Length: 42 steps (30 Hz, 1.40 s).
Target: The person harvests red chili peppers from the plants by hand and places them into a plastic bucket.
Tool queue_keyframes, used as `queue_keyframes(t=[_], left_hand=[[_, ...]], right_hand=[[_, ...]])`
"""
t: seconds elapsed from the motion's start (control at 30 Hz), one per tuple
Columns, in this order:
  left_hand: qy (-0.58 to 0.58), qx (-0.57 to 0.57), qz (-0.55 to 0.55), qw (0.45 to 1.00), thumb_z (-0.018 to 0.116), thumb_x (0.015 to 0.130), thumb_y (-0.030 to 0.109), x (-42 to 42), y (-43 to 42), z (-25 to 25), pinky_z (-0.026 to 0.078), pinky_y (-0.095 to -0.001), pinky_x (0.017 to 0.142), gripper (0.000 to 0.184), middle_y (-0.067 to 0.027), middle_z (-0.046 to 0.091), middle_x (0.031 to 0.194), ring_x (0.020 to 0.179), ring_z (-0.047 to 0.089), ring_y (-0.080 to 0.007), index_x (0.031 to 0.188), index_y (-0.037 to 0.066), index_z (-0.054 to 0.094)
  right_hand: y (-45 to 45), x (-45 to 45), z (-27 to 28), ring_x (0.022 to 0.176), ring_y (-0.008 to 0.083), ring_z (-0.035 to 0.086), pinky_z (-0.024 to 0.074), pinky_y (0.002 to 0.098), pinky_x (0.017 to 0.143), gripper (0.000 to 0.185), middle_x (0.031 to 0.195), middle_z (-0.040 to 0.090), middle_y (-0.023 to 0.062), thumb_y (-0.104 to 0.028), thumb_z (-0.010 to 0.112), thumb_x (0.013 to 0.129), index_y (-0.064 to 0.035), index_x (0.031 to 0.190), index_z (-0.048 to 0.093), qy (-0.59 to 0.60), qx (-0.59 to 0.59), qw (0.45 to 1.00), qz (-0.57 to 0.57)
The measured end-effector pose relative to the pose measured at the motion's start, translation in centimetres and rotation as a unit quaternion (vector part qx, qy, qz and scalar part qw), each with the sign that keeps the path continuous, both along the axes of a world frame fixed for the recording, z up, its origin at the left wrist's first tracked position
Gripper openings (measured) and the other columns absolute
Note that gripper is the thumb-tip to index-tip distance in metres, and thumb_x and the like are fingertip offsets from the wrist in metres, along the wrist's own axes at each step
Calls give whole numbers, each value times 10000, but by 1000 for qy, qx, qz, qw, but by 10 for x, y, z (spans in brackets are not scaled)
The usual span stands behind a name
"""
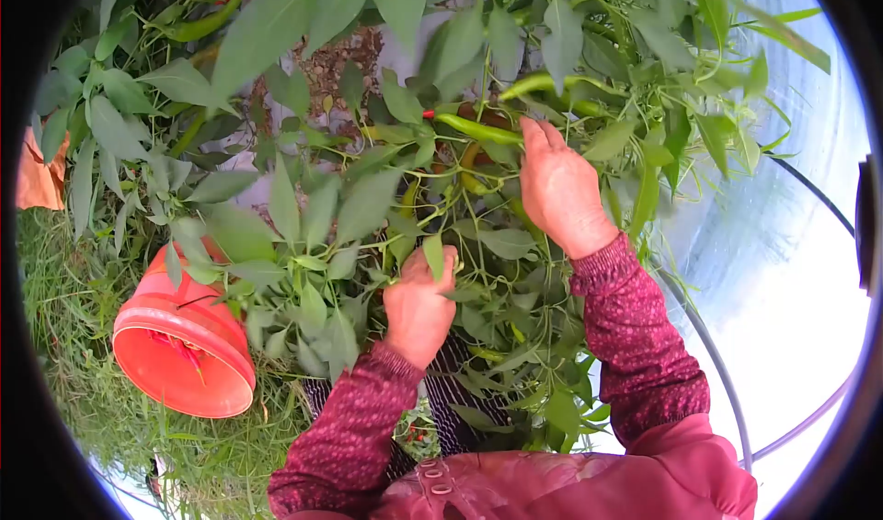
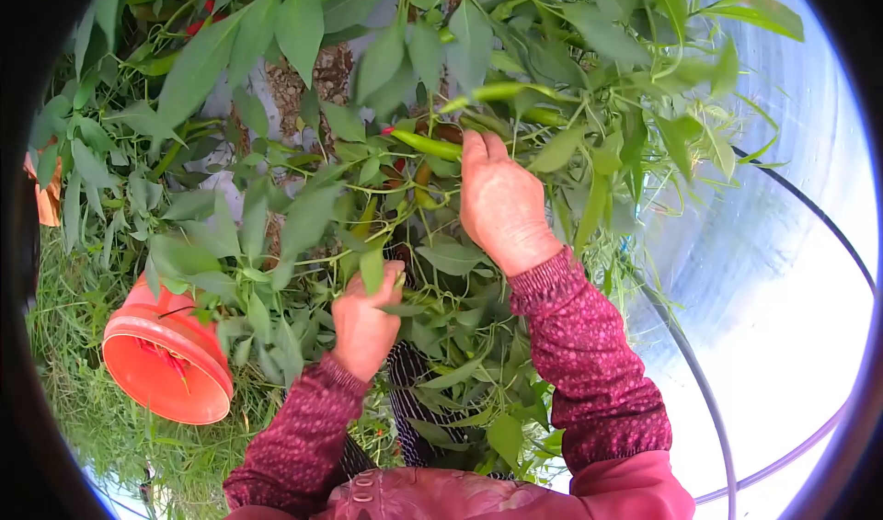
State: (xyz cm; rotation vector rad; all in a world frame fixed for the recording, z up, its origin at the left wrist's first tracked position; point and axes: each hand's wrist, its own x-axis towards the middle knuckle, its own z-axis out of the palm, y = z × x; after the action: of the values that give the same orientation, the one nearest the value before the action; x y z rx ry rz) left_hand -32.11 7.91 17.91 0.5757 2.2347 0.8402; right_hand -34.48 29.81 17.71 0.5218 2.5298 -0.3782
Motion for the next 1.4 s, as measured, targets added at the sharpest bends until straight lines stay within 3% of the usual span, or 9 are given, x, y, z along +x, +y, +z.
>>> queue_keyframes(t=[0.13, 0.27, 0.53, 0.8, 0.83, 0.93, 1.1, 1.17, 1.4], left_hand=[[-140, 154, 224, 952, 617, 844, 17, -63, 21, 46, 498, -314, 712, 159, -115, 627, 905, 801, 602, -189, 1000, 20, 651], [-34, 99, 178, 978, 563, 882, 45, -152, 33, 59, 469, -316, 867, 208, -147, 665, 985, 954, 628, -207, 1071, 37, 651], [26, -153, -376, 913, 572, 714, 14, -167, 82, -75, 510, -427, 688, 99, -163, 643, 772, 721, 630, -360, 777, 29, 647], [-194, -169, -341, 904, 601, 757, 166, -83, 17, -189, 491, -386, 821, 176, -156, 623, 1035, 950, 612, -275, 858, 38, 665], [-129, -182, -582, 782, 619, 749, 238, -104, 46, -151, 479, -384, 844, 255, -153, 607, 1081, 971, 600, -299, 889, 27, 649], [-178, -143, -362, 904, 605, 768, 199, -97, 22, -170, 475, -383, 843, 237, -125, 625, 1067, 973, 602, -293, 935, 37, 651], [-184, -195, -288, 919, 607, 777, 149, -74, 31, -149, 467, -369, 855, 286, -179, 620, 1078, 971, 598, -319, 1030, 20, 641], [-274, -68, -10, 959, 638, 752, 129, -56, 23, -157, 470, -359, 868, 342, -177, 617, 1098, 1006, 585, -316, 1079, 30, 630], [-126, -48, -71, 988, 659, 724, 76, -61, 26, -158, 467, -331, 888, 346, -147, 587, 1175, 1044, 574, -317, 1070, 77, 636]], right_hand=[[4, 11, 2, 827, 372, 623, 522, 427, 697, 361, 1046, 597, 206, -63, 526, 824, -9, 1180, 500, -20, -13, 1000, 6], [1, 20, 12, 789, 321, 654, 536, 388, 653, 382, 1050, 583, 187, -24, 555, 741, 3, 1122, 547, 17, -27, 999, 15], [-8, 25, 26, 712, 304, 653, 535, 368, 599, 365, 1012, 582, 210, -26, 533, 750, 52, 1107, 529, 26, -31, 999, -10], [-16, 45, 23, 682, 317, 662, 550, 371, 599, 433, 1101, 574, 270, -14, 535, 741, 65, 1165, 495, 22, -78, 995, -53], [-14, 45, 21, 682, 317, 662, 550, 371, 599, 433, 1101, 574, 270, -14, 535, 741, 65, 1165, 495, 22, -81, 995, -55], [-14, 50, 21, 692, 326, 665, 552, 372, 605, 418, 1123, 569, 274, -16, 533, 755, 55, 1166, 499, 14, -77, 995, -54], [-7, 43, 37, 726, 336, 664, 551, 383, 625, 379, 1127, 576, 247, -28, 549, 782, 47, 1152, 510, 1, -76, 994, -75], [-6, 44, 38, 734, 339, 662, 550, 387, 627, 368, 1131, 576, 238, -36, 550, 792, 38, 1151, 515, 3, -77, 994, -81], [-2, 43, 39, 776, 355, 652, 544, 405, 663, 337, 1148, 571, 209, -79, 573, 820, 3, 1145, 533, 9, -86, 990, -113]])
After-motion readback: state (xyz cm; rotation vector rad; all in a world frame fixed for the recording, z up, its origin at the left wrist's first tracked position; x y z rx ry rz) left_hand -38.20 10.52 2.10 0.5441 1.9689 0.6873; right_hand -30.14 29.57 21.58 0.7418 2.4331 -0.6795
